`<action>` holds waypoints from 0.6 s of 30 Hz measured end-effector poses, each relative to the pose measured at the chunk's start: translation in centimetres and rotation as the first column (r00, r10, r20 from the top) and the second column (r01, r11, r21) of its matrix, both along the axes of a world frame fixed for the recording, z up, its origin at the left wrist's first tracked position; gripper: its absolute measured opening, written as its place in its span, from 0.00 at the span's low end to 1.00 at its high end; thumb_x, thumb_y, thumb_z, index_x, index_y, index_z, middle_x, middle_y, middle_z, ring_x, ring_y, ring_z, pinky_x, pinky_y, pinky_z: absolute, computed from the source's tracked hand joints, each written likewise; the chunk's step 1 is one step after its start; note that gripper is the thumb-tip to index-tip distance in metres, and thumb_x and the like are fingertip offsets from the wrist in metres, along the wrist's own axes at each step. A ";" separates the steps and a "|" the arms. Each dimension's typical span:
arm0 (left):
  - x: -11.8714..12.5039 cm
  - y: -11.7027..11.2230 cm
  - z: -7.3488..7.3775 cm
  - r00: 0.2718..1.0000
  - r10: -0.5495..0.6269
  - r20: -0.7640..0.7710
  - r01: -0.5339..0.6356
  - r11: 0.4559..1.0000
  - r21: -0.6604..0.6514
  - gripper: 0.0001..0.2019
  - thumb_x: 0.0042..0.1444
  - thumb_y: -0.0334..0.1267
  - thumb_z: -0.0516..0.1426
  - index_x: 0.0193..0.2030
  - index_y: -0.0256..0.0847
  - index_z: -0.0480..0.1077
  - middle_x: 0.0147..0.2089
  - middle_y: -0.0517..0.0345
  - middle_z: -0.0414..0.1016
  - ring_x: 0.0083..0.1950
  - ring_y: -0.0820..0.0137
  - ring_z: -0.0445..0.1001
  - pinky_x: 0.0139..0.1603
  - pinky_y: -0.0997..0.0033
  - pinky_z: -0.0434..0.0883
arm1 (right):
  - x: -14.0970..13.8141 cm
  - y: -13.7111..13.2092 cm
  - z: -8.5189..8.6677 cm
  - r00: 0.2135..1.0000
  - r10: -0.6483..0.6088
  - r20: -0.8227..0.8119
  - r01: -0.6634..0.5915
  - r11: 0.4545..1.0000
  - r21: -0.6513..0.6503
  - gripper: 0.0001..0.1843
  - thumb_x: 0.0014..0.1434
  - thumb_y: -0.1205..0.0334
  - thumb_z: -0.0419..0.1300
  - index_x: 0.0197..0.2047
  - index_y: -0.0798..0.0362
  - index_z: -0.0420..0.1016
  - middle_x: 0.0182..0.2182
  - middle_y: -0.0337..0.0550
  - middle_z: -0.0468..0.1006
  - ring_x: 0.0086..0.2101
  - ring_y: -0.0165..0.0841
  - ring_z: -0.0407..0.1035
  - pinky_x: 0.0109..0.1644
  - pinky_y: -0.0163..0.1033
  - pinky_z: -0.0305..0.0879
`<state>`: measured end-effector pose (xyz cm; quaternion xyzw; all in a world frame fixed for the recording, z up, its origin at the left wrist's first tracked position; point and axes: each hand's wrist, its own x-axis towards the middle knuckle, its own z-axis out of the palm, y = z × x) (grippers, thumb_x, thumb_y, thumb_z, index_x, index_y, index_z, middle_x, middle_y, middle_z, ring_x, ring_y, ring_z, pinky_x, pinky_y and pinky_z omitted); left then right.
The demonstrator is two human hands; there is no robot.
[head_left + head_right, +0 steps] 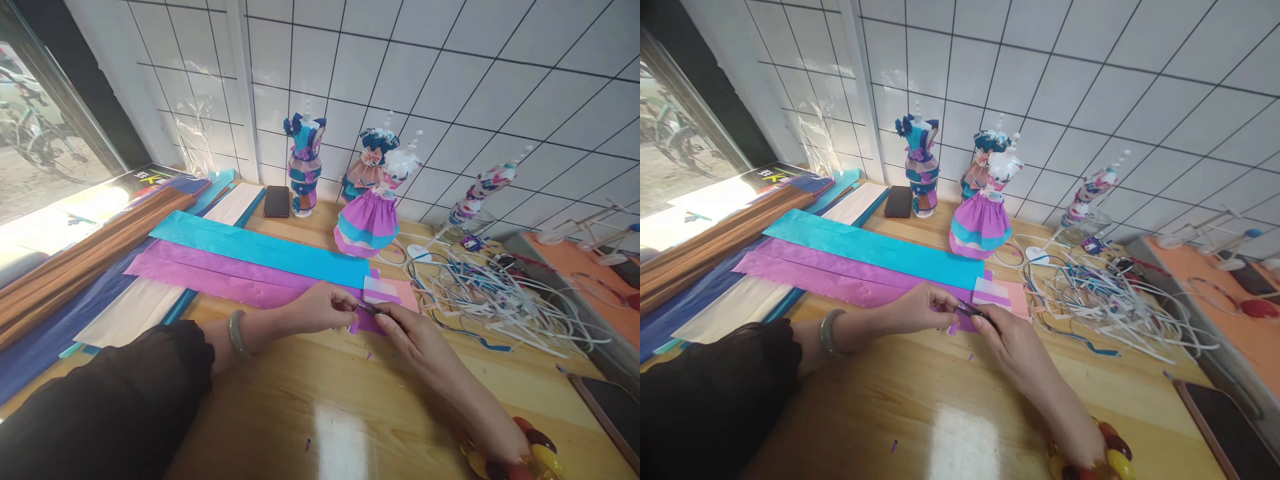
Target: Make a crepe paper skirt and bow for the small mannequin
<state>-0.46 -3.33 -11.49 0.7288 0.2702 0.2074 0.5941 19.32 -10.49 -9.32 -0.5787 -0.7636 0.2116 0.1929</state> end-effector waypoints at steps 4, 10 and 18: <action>0.0 0.0 0.0 1.000 -0.003 0.008 0.003 1.000 -0.009 0.08 0.49 0.36 0.54 0.32 0.35 0.73 0.24 0.61 0.68 0.24 0.79 0.62 0.25 0.80 0.58 | 0.3 0.0 -0.1 1.000 0.023 0.018 -0.023 1.000 0.011 0.16 0.63 0.52 0.46 0.45 0.49 0.70 0.35 0.43 0.78 0.33 0.35 0.70 0.35 0.37 0.63; 0.0 0.1 -0.2 0.998 -0.018 0.053 0.021 0.998 -0.054 0.09 0.50 0.35 0.54 0.33 0.34 0.73 0.24 0.60 0.69 0.25 0.78 0.64 0.26 0.80 0.60 | 0.6 0.1 -0.4 0.997 0.015 0.071 -0.021 0.997 0.078 0.17 0.63 0.53 0.47 0.46 0.50 0.71 0.36 0.45 0.78 0.34 0.36 0.72 0.35 0.38 0.64; -0.1 0.0 -0.1 0.999 -0.031 -0.015 0.031 0.999 0.007 0.12 0.48 0.35 0.55 0.39 0.36 0.74 0.29 0.59 0.73 0.28 0.77 0.67 0.28 0.79 0.61 | 0.1 0.0 -0.4 0.998 0.034 0.060 -0.039 0.995 0.092 0.18 0.63 0.53 0.46 0.47 0.50 0.71 0.37 0.46 0.79 0.35 0.36 0.73 0.35 0.37 0.64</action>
